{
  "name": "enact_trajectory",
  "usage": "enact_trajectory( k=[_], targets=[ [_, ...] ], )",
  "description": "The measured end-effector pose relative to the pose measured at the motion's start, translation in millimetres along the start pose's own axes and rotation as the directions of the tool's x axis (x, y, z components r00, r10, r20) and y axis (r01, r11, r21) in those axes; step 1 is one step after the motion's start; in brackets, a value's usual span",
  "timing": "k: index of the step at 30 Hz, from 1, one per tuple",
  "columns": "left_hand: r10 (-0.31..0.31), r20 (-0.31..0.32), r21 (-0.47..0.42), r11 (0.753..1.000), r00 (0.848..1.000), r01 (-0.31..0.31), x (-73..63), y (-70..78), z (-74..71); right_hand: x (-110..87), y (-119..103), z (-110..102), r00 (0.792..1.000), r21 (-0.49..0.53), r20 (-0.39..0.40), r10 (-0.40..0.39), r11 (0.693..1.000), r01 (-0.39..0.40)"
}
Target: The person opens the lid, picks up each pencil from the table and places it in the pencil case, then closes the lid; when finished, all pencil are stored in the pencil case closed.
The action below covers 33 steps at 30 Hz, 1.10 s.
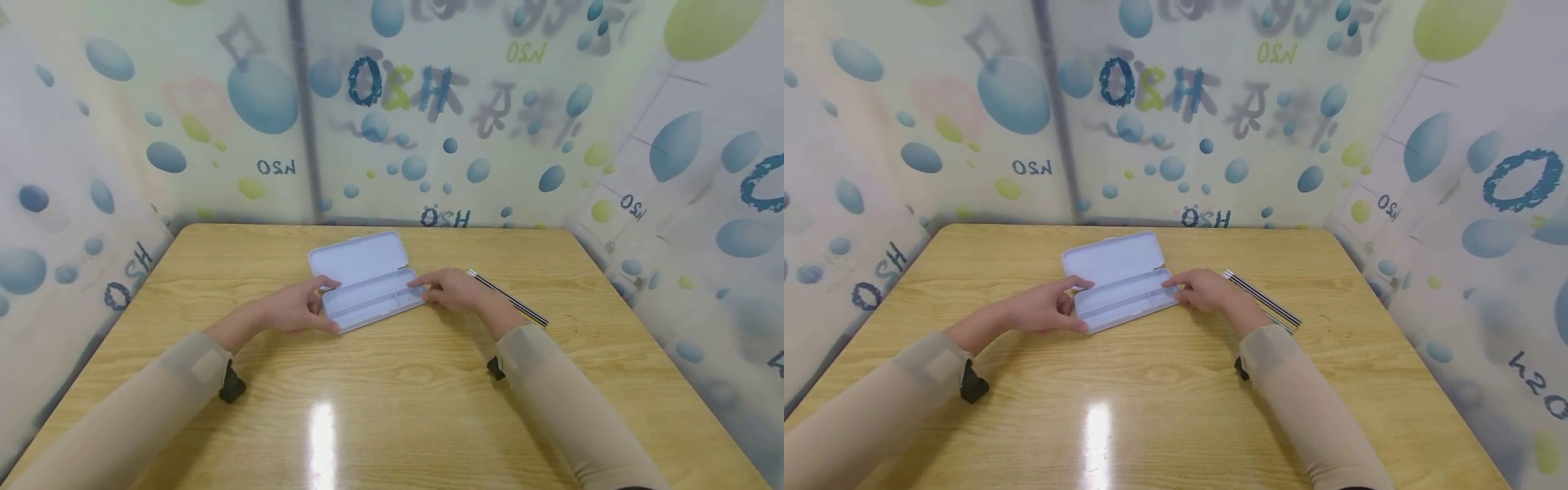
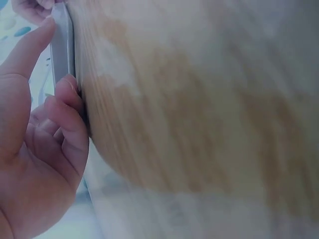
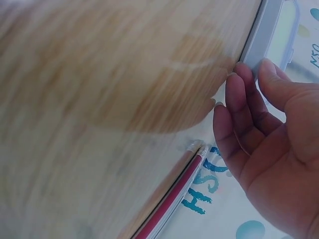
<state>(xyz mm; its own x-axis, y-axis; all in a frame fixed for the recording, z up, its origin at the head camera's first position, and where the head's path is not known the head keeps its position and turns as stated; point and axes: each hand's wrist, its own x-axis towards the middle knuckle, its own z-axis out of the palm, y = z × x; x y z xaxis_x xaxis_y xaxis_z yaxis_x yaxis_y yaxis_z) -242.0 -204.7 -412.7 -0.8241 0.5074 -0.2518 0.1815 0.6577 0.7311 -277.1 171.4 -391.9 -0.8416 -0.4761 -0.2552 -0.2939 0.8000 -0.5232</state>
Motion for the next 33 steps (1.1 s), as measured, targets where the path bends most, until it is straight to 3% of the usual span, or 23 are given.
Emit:
enact_trajectory(
  k=[10,16,25,30,33],
  targets=[
    [-0.014,0.01,-0.072,0.997,1.0,0.014,-2.5,-0.3,1.8,0.2,-0.7,1.2,1.0,-0.033,-0.004,0.005,0.999,-0.005],
    [-0.031,0.003,-0.088,0.996,1.0,0.031,-2.1,-1.4,2.4,-8.7,3.5,-5.0,0.998,-0.072,-0.014,-0.06,0.996,0.059],
    [-0.036,-0.007,-0.063,0.997,0.999,0.036,-1.0,-3.1,2.6,-43.7,29.6,-27.2,0.981,-0.008,-0.177,-0.085,0.996,0.085],
    [-0.034,-0.013,-0.058,0.998,0.999,0.033,-2.5,-3.0,2.3,-68.6,51.5,-42.6,0.961,0.054,-0.274,-0.035,0.997,0.052],
    [-0.028,-0.011,-0.065,0.998,1.0,0.027,-1.9,-3.0,2.1,-79.1,71.2,-48.9,0.956,0.08,-0.293,0.001,0.997,0.024]
  ],
)
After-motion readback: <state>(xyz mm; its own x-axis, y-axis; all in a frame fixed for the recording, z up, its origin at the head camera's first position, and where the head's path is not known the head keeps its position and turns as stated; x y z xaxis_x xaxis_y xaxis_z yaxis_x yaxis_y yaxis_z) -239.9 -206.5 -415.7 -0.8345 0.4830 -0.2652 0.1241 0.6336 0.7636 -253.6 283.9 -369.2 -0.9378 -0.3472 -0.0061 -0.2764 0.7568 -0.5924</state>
